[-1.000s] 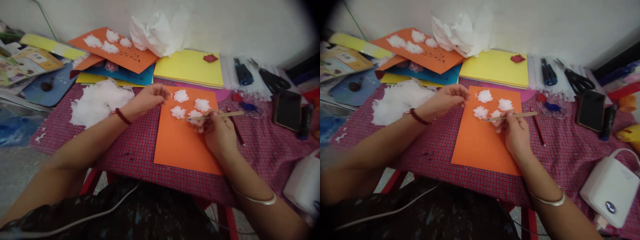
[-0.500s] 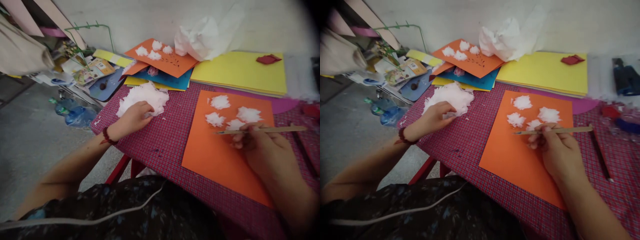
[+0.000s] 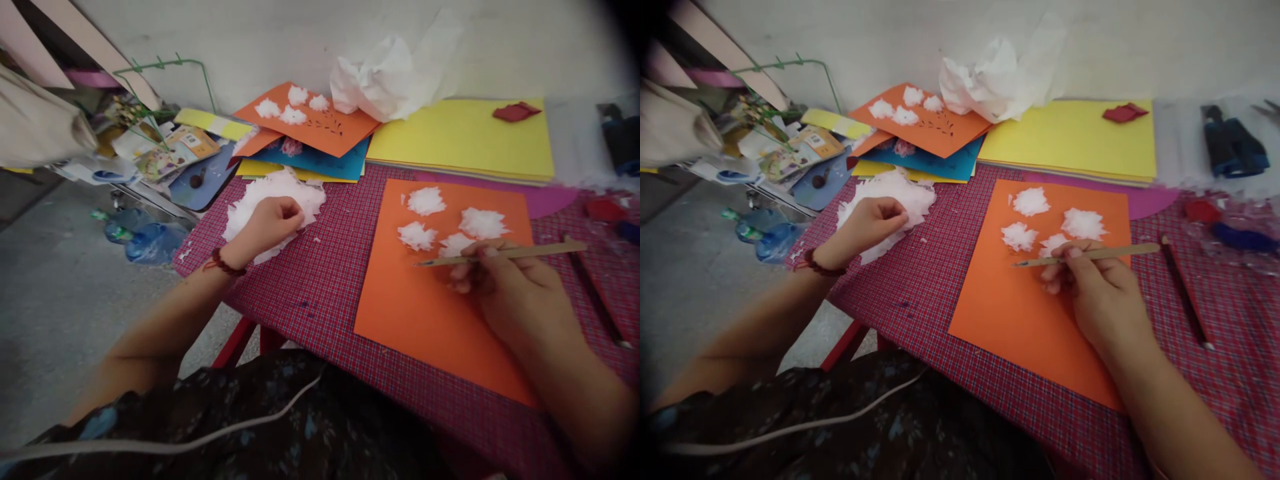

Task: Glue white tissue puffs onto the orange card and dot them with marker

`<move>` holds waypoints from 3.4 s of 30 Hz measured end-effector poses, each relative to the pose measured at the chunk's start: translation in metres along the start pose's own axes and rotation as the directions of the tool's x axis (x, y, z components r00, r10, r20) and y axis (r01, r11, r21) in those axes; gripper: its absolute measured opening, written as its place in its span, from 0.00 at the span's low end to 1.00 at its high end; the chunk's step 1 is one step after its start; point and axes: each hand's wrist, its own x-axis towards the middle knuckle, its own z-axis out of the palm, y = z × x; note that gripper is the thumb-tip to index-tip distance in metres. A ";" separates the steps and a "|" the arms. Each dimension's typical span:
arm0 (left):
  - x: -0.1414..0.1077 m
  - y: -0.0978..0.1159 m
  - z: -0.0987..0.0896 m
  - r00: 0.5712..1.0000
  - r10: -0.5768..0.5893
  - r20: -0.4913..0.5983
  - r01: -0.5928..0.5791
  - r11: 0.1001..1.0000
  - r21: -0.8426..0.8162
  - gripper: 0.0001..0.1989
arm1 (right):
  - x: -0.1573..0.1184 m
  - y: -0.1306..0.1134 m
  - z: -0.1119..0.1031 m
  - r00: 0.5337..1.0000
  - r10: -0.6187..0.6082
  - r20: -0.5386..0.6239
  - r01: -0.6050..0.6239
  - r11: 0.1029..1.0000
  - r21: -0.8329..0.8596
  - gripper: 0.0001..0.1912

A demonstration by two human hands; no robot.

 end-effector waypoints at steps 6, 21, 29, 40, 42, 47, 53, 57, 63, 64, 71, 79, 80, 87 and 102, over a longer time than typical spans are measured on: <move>-0.007 0.014 -0.016 0.990 -0.132 0.051 0.141 0.939 -0.312 0.06 | 0.002 0.003 -0.002 1.000 0.001 0.018 -0.002 0.999 0.041 0.10; 0.010 0.077 0.032 0.884 0.143 0.446 0.105 0.867 -0.487 0.09 | 0.000 -0.013 -0.002 0.990 -0.116 0.075 0.114 0.993 0.024 0.12; 0.034 0.102 0.060 0.840 0.302 0.451 -0.120 0.914 -0.389 0.04 | 0.007 -0.008 -0.004 0.980 -0.186 0.065 0.188 0.982 -0.024 0.15; 0.042 0.088 0.091 0.854 0.260 0.450 -0.053 0.905 -0.423 0.10 | 0.011 -0.001 -0.001 0.984 -0.170 0.052 0.172 0.984 -0.044 0.16; 0.043 0.084 0.094 0.858 0.244 0.453 -0.035 0.906 -0.423 0.11 | 0.012 -0.001 0.000 0.987 -0.154 0.044 0.155 0.987 -0.040 0.17; 0.047 0.082 0.095 0.817 0.278 0.505 -0.083 0.924 -0.374 0.09 | 0.012 -0.002 0.002 0.992 -0.124 0.018 0.125 0.992 -0.025 0.17; 0.049 0.086 0.087 0.784 0.275 0.557 -0.080 0.934 -0.349 0.09 | 0.012 -0.005 0.005 0.998 -0.067 0.000 0.067 0.997 -0.029 0.15; 0.040 0.101 0.091 0.796 0.292 0.530 -0.110 0.931 -0.348 0.06 | 0.014 -0.004 0.005 0.998 -0.062 -0.004 0.062 0.998 0.015 0.14; 0.038 0.117 0.113 0.865 0.382 0.324 -0.367 0.924 -0.108 0.05 | 0.013 -0.004 0.005 0.998 -0.067 -0.007 0.067 0.997 0.048 0.14; 0.039 0.117 0.114 0.871 0.384 0.306 -0.386 0.921 -0.056 0.06 | 0.013 -0.004 0.005 0.998 -0.068 -0.004 0.068 0.997 0.046 0.14; 0.046 0.114 0.112 0.899 0.368 0.237 -0.379 0.925 0.001 0.07 | 0.007 -0.011 0.000 0.971 -0.195 -0.136 0.192 0.981 -0.035 0.15; 0.051 0.110 0.121 0.910 0.355 0.212 -0.348 0.935 -0.073 0.06 | 0.000 -0.012 0.008 0.975 -0.221 -0.022 0.220 0.974 -0.062 0.15; 0.051 0.110 0.120 0.913 0.352 0.206 -0.342 0.936 -0.083 0.05 | 0.000 -0.011 0.009 0.974 -0.225 -0.001 0.224 0.972 -0.076 0.15; 0.063 0.098 0.119 0.921 0.389 0.004 -0.386 0.914 -0.122 0.05 | 0.001 -0.006 0.009 0.972 -0.234 -0.007 0.231 0.966 -0.114 0.14; 0.073 0.080 0.132 0.910 0.406 0.081 -0.398 0.912 -0.094 0.07 | 0.001 -0.003 0.009 0.974 -0.227 -0.009 0.223 0.961 -0.161 0.13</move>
